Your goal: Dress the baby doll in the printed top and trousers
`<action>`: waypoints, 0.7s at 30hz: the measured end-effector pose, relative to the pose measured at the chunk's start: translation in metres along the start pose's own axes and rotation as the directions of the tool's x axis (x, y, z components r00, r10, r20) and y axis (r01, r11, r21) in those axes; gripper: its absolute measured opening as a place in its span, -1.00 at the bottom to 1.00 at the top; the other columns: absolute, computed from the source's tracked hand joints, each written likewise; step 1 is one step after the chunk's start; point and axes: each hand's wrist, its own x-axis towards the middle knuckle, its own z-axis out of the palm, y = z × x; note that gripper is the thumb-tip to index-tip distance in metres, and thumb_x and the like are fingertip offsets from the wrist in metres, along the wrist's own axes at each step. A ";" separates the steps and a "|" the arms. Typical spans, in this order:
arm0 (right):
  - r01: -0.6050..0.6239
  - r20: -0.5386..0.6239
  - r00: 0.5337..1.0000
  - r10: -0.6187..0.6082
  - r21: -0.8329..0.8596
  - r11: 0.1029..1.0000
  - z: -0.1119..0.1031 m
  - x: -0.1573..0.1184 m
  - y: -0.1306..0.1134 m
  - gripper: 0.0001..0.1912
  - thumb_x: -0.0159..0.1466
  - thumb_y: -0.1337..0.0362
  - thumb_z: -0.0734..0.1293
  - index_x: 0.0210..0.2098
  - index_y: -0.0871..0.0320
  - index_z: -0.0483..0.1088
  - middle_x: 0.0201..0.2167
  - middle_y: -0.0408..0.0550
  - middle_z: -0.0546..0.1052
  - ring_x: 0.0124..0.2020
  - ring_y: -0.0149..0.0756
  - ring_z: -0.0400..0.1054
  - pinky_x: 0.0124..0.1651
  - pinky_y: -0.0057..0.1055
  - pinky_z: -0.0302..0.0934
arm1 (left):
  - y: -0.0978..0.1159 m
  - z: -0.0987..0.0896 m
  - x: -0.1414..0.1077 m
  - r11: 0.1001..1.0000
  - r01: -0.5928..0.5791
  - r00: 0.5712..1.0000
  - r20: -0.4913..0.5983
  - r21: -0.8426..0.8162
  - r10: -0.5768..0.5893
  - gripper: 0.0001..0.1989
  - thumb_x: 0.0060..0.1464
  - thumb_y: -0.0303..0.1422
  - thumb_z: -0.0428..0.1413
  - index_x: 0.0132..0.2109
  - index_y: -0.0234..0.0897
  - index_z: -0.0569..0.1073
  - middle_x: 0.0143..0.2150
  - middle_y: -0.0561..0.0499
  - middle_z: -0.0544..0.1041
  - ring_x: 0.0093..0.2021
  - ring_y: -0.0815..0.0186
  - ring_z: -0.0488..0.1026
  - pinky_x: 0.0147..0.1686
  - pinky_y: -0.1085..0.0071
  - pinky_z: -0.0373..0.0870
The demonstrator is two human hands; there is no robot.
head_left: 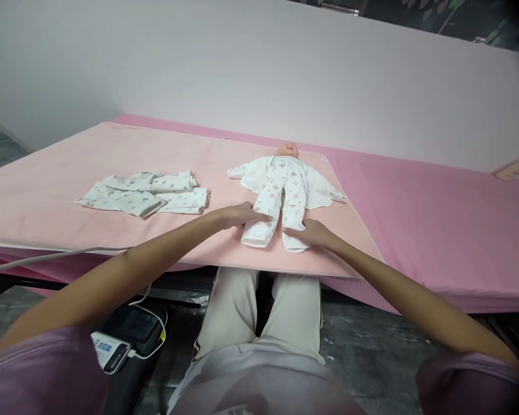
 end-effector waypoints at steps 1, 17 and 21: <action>-0.039 0.024 0.999 0.038 0.044 0.998 -0.001 0.000 -0.002 0.03 0.24 -0.42 0.38 0.42 0.20 0.34 0.30 0.31 0.53 0.28 0.31 0.47 0.23 0.09 0.43 | -0.004 0.000 0.000 1.000 0.006 1.000 0.008 -0.003 -0.006 -0.06 -0.28 -0.17 0.53 0.27 -0.28 0.44 0.29 -0.31 0.60 0.25 -0.07 0.58 0.00 0.22 0.57; -0.166 0.128 0.985 0.116 0.520 0.838 -0.135 -0.008 -0.009 -0.48 0.40 -0.08 0.40 0.02 0.29 0.52 -0.27 -0.03 0.55 -0.42 -0.59 0.19 -0.30 -0.39 0.14 | 0.074 -0.028 -0.033 0.944 -0.037 0.987 -0.136 0.327 0.086 -0.42 0.06 0.09 0.28 0.09 -0.18 0.52 -0.11 -0.03 0.62 0.19 -0.17 0.53 0.02 0.14 0.43; -0.220 0.170 0.974 0.147 0.585 0.781 -0.111 -0.015 0.003 -0.50 0.30 -0.07 0.53 -0.01 0.21 0.54 -0.20 0.06 0.59 -0.35 -0.43 0.34 -0.28 -0.37 0.28 | 0.051 -0.018 -0.026 0.968 -0.035 0.996 -0.066 0.250 0.053 -0.40 -0.04 0.04 0.35 0.07 -0.20 0.56 -0.05 -0.11 0.67 0.12 -0.10 0.58 -0.03 0.20 0.47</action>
